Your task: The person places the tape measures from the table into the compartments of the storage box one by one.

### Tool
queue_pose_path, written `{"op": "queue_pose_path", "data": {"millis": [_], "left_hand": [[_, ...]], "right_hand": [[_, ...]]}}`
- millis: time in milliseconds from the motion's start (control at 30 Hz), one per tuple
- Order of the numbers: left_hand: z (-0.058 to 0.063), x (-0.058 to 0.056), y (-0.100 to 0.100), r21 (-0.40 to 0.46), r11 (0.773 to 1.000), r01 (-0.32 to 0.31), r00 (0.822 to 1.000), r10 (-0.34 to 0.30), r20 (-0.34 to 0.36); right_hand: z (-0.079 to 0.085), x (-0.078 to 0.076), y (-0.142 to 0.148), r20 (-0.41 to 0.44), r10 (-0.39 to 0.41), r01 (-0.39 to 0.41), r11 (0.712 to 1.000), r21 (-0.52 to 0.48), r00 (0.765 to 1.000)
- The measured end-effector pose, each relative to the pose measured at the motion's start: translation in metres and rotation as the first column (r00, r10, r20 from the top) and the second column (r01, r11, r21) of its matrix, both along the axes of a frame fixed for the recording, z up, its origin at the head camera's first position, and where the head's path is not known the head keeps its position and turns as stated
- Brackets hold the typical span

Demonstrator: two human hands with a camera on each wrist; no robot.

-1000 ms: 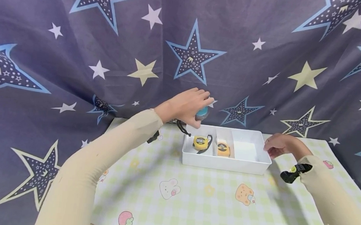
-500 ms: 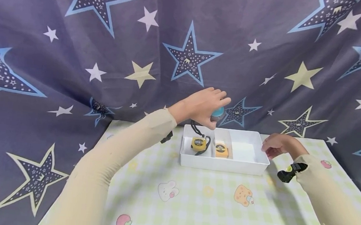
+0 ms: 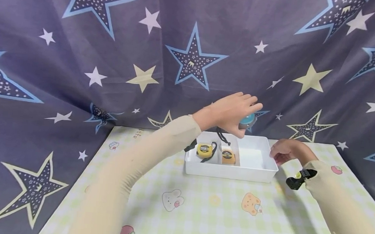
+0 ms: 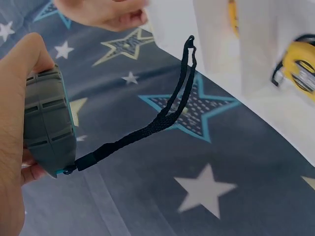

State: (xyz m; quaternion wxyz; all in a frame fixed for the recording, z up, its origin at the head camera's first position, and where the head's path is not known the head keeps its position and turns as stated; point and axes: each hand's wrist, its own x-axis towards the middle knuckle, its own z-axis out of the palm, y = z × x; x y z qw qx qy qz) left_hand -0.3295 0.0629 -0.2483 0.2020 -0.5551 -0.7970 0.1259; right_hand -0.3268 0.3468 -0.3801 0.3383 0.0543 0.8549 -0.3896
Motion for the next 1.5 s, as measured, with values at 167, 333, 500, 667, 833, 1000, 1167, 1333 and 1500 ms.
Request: {"op": "queue_pose_path", "data": {"millis": [167, 333, 500, 667, 833, 1000, 1167, 1333, 1500], "left_hand": [[0.002, 0.003, 0.017, 0.027, 1.0, 0.014, 0.999, -0.013, -0.036], [-0.001, 0.004, 0.032, 0.059, 0.998, 0.038, 0.998, -0.035, -0.051], [-0.009, 0.006, 0.045, 0.07, 0.996, 0.057, 0.998, -0.055, -0.035], [-0.02, 0.007, 0.057, 0.063, 0.997, 0.049, 0.999, -0.051, 0.019], [-0.033, 0.005, 0.068, 0.08, 0.995, 0.061, 0.997, -0.064, 0.04], [-0.048, 0.002, 0.074, 0.088, 0.995, 0.052, 0.997, -0.056, 0.052], [-0.061, 0.0, 0.074, 0.096, 0.995, 0.03, 0.994, -0.039, 0.102], [-0.071, -0.002, 0.072, 0.1, 0.995, 0.008, 0.992, -0.021, 0.123], [-0.082, -0.005, 0.071, 0.1, 0.995, 0.003, 0.99, -0.017, 0.138]], "right_hand": [[0.0, -0.003, 0.002, 0.007, 0.004, -0.004, 1.0, 0.002, 1.0], [0.001, -0.004, 0.001, 0.016, 0.0, -0.001, 1.0, 0.008, 1.0], [0.001, -0.003, -0.001, 0.021, -0.002, 0.002, 0.999, 0.032, 1.0], [0.001, -0.002, -0.003, 0.025, 0.006, -0.007, 0.999, 0.042, 1.0], [0.003, -0.002, -0.002, 0.025, 0.023, -0.024, 0.999, 0.037, 0.999], [0.003, -0.001, -0.002, 0.008, 0.013, -0.013, 0.999, 0.04, 1.0], [0.003, -0.002, -0.005, 0.016, -0.004, 0.004, 0.999, 0.045, 1.0], [0.002, -0.003, -0.005, 0.013, 0.005, -0.006, 0.998, 0.062, 1.0], [0.002, -0.004, -0.003, 0.018, 0.012, -0.013, 0.998, 0.054, 1.0]]}}
